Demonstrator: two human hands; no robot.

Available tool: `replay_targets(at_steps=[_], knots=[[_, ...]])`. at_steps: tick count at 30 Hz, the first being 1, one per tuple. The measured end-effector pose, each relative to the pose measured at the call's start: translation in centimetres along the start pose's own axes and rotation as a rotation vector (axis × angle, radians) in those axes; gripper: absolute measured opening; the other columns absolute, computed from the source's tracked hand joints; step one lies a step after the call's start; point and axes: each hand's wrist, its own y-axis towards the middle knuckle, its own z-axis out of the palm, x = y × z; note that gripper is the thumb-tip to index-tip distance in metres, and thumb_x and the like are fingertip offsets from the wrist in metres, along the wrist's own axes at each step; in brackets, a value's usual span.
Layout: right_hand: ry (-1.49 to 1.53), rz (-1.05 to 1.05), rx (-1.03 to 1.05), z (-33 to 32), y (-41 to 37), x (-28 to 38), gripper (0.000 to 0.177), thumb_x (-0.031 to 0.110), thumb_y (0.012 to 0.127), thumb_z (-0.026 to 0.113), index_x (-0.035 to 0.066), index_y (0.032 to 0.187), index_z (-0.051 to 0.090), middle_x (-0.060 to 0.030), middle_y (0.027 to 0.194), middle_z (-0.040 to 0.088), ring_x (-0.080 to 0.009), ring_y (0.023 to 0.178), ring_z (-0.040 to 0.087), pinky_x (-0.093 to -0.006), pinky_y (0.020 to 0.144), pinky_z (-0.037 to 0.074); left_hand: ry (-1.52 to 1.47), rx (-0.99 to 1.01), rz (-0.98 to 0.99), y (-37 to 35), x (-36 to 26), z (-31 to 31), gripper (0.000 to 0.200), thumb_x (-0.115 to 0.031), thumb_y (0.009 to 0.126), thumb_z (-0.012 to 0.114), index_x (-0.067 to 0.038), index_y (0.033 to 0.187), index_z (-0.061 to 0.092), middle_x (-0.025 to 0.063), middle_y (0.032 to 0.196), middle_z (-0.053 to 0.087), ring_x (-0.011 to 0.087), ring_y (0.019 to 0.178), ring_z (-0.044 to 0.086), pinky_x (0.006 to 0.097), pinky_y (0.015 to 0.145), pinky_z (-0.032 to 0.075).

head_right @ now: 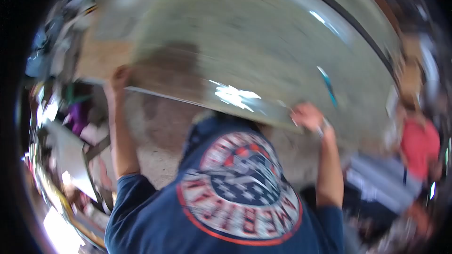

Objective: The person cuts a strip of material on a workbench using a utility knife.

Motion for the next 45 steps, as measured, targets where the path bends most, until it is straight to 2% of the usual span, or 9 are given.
replay_targets(at_steps=[1, 2, 4, 8, 12, 15, 19, 28, 45], knots=[[0.169, 0.057, 0.038, -0.7, -1.0, 0.1, 0.029, 0.030, 0.091, 0.067, 0.002, 0.090, 0.074, -0.0111, 0.072, 0.067, -0.0215, 0.069, 0.064, -0.0362, 0.065, 0.050, 0.349, -0.028, -0.115, -2.8, -12.0, 1.5, 0.037, -0.025, 0.089, 0.083, -0.001, 0.117, 0.076, 0.0070, 0.103, 0.075, 0.0133, 0.095, 0.067, 0.0270, 0.087, 0.053], [0.410, 0.158, -0.013, -0.1, -2.3, -0.8, 0.022, 0.023, 0.091, 0.070, 0.001, 0.093, 0.075, -0.0069, 0.076, 0.072, -0.0170, 0.070, 0.067, -0.0327, 0.067, 0.052, 0.304, 0.010, -0.081, -2.0, -10.1, 1.2, 0.038, -0.022, 0.089, 0.083, 0.001, 0.118, 0.075, 0.0083, 0.105, 0.074, 0.0141, 0.096, 0.067, 0.0274, 0.088, 0.053], [0.498, 0.286, -0.022, 0.1, -2.9, -1.6, 0.017, 0.016, 0.091, 0.072, 0.000, 0.095, 0.076, -0.0044, 0.081, 0.075, -0.0131, 0.072, 0.069, -0.0305, 0.069, 0.054, 0.187, -0.028, -0.086, -2.1, -9.7, 1.5, 0.039, -0.022, 0.088, 0.085, 0.003, 0.117, 0.075, 0.0056, 0.103, 0.073, 0.0122, 0.092, 0.065, 0.0257, 0.086, 0.051], [0.503, 0.346, -0.045, -0.2, -4.8, -2.5, 0.019, 0.017, 0.092, 0.074, -0.002, 0.096, 0.076, -0.0052, 0.081, 0.075, -0.0128, 0.074, 0.070, -0.0304, 0.070, 0.055, 0.203, -0.030, -0.071, -1.8, -9.4, 1.5, 0.037, -0.020, 0.090, 0.083, 0.004, 0.116, 0.072, 0.0032, 0.092, 0.071, 0.0091, 0.083, 0.061, 0.0218, 0.079, 0.049], [0.519, 0.337, -0.055, 0.2, -6.1, -5.6, 0.018, 0.017, 0.093, 0.075, -0.001, 0.096, 0.076, -0.0048, 0.081, 0.075, -0.0127, 0.072, 0.071, -0.0301, 0.069, 0.056, 0.185, -0.030, -0.075, -1.7, -9.2, 1.1, 0.040, -0.024, 0.087, 0.087, 0.003, 0.113, 0.074, 0.0017, 0.094, 0.070, 0.0081, 0.083, 0.060, 0.0223, 0.079, 0.049], [0.510, 0.335, -0.058, 0.1, -7.0, -6.0, 0.024, 0.024, 0.095, 0.075, 0.001, 0.090, 0.075, -0.0019, 0.078, 0.073, -0.0099, 0.071, 0.065, -0.0295, 0.069, 0.053, 0.194, -0.018, -0.063, -1.0, -7.9, 0.5, 0.041, -0.024, 0.087, 0.087, 0.004, 0.114, 0.074, 0.0022, 0.094, 0.071, 0.0085, 0.084, 0.061, 0.0226, 0.079, 0.049], [0.463, 0.327, -0.044, 0.8, -6.9, -6.7, 0.028, 0.028, 0.095, 0.072, 0.002, 0.083, 0.073, -0.0028, 0.074, 0.072, -0.0127, 0.067, 0.068, -0.0312, 0.064, 0.054, 0.142, 0.007, -0.098, -0.5, -7.3, 0.0, 0.040, -0.023, 0.087, 0.087, 0.004, 0.114, 0.073, 0.0032, 0.096, 0.071, 0.0092, 0.084, 0.062, 0.0228, 0.080, 0.050], [0.307, 0.401, -0.117, 1.3, -7.4, -5.6, 0.045, 0.046, 0.089, 0.078, 0.004, 0.076, 0.071, -0.0057, 0.063, 0.067, -0.0154, 0.056, 0.061, -0.0341, 0.056, 0.047, 0.144, 0.018, -0.105, -0.1, -6.9, -0.3, 0.042, -0.024, 0.087, 0.087, 0.004, 0.115, 0.073, 0.0029, 0.098, 0.070, 0.0097, 0.086, 0.061, 0.0228, 0.082, 0.050], [0.372, 0.531, -0.153, 1.1, -6.5, -5.8, 0.042, 0.038, 0.084, 0.084, 0.004, 0.064, 0.069, -0.0061, 0.056, 0.065, -0.0168, 0.049, 0.060, -0.0361, 0.052, 0.046, 0.097, 0.005, -0.100, -0.1, -7.1, 0.5, 0.038, -0.021, 0.086, 0.088, 0.004, 0.112, 0.074, -0.0002, 0.092, 0.067, 0.0076, 0.080, 0.058, 0.0207, 0.077, 0.048]])
